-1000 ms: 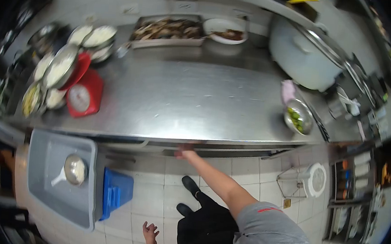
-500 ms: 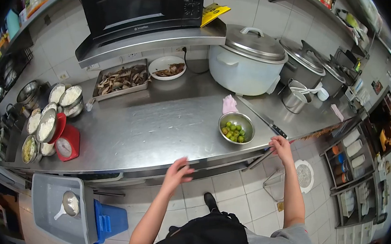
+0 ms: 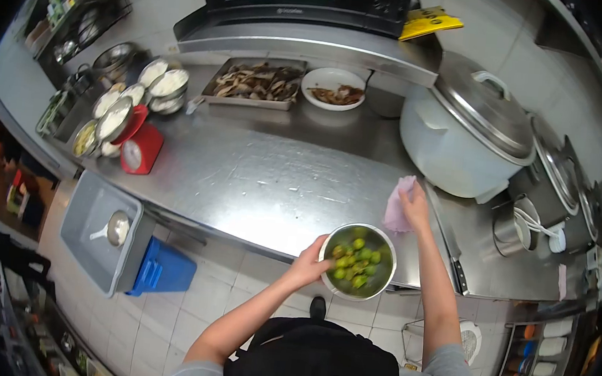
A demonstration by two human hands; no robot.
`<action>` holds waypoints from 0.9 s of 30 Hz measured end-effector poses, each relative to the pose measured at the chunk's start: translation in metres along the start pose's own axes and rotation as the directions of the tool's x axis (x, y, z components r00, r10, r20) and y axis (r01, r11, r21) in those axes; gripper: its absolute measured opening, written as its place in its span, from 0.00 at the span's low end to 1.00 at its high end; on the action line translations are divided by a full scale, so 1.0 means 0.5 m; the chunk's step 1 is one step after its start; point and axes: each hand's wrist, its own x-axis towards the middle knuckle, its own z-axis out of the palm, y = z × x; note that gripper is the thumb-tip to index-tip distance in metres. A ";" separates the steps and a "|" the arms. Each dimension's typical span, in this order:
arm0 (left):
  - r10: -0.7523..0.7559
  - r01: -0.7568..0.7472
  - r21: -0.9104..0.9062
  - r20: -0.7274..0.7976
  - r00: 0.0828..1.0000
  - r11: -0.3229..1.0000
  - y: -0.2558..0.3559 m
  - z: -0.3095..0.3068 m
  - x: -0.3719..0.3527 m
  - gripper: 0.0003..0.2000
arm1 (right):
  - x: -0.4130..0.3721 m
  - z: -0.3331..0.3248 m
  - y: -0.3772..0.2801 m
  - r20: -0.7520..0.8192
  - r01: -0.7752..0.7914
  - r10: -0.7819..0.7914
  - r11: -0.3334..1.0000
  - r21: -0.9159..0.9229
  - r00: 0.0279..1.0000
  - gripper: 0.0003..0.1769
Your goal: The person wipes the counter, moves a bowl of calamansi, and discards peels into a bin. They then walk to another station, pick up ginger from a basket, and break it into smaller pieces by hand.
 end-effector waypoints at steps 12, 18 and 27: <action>-0.348 0.247 -0.282 -0.396 0.850 0.927 -0.248 -0.239 -0.328 0.31 | 0.028 0.282 -0.220 0.050 0.510 -0.510 0.860 0.015 0.858 0.24; -0.299 0.129 -0.355 -0.483 0.823 0.926 -0.315 -0.301 -0.221 0.30 | -0.220 0.365 -0.451 0.333 0.558 -0.664 0.746 0.364 0.669 0.25; -0.304 0.178 -0.346 -0.354 0.885 0.921 -0.278 -0.375 -0.231 0.30 | -0.365 0.208 -0.481 0.227 0.069 -0.427 0.575 0.815 0.875 0.16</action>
